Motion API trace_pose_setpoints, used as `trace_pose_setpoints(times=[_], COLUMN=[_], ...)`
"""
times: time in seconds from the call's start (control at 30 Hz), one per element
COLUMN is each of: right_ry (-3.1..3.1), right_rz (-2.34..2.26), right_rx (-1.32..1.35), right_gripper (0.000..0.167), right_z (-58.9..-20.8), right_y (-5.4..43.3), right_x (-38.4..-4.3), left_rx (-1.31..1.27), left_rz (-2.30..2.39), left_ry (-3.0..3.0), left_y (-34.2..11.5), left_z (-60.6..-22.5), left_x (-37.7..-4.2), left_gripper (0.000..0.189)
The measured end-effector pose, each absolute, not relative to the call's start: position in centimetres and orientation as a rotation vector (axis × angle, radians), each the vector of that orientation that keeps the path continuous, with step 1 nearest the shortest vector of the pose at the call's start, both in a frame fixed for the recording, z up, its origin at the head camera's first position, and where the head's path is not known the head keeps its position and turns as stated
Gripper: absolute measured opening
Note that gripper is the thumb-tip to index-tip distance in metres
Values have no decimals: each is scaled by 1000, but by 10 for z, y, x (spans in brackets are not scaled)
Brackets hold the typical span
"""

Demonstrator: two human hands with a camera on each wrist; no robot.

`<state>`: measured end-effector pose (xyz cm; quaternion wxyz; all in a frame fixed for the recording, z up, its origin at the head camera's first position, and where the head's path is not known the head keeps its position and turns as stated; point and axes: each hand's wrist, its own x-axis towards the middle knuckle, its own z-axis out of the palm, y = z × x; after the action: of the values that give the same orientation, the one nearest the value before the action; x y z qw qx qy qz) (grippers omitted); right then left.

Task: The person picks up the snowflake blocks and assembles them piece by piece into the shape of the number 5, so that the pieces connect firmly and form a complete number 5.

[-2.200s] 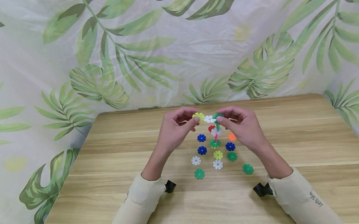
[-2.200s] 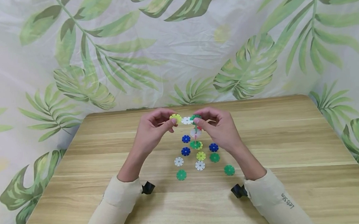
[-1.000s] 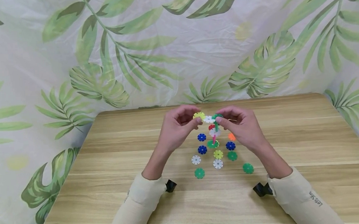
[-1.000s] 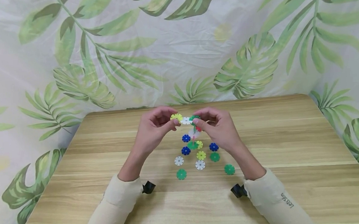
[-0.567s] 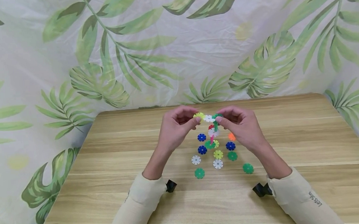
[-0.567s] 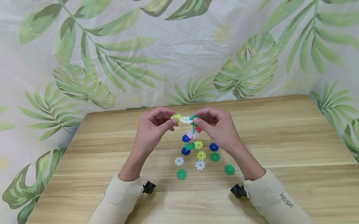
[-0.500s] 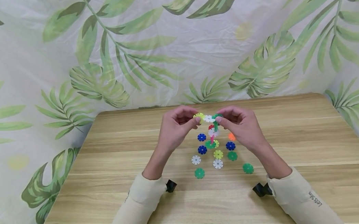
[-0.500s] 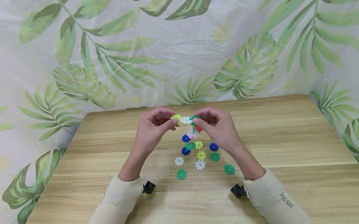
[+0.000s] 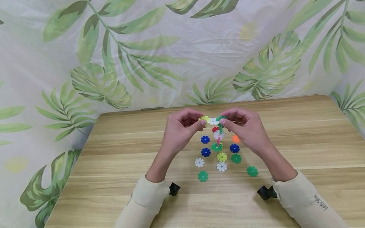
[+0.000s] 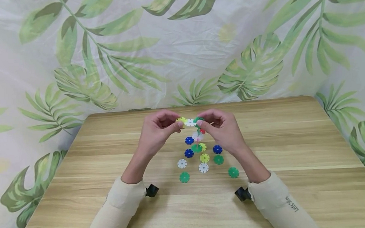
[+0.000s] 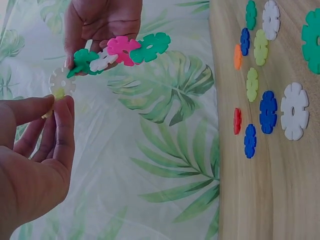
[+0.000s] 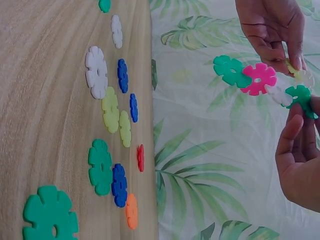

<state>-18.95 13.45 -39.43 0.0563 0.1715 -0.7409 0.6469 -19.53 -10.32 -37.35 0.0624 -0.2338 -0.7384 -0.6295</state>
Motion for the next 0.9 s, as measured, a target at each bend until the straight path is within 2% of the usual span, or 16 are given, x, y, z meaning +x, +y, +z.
trace_pose_setpoints(times=[0.27, 0.6, 0.9], right_ry=[-2299, -2335, -2303], right_rz=[1970, 1976, 2005], right_rx=[514, 520, 579], right_gripper=[18, 22, 20], right_z=[-393, -391, -394], right_y=[136, 136, 136], right_x=[-190, -190, -191], left_rx=[-660, -698, -702], left_rz=[-1933, -1931, -1939], left_ry=[-2257, -2255, -2296], left_y=[-108, -103, -95], left_z=[-369, -372, -378], left_x=[-195, -197, -193], left_gripper=[22, 20, 19])
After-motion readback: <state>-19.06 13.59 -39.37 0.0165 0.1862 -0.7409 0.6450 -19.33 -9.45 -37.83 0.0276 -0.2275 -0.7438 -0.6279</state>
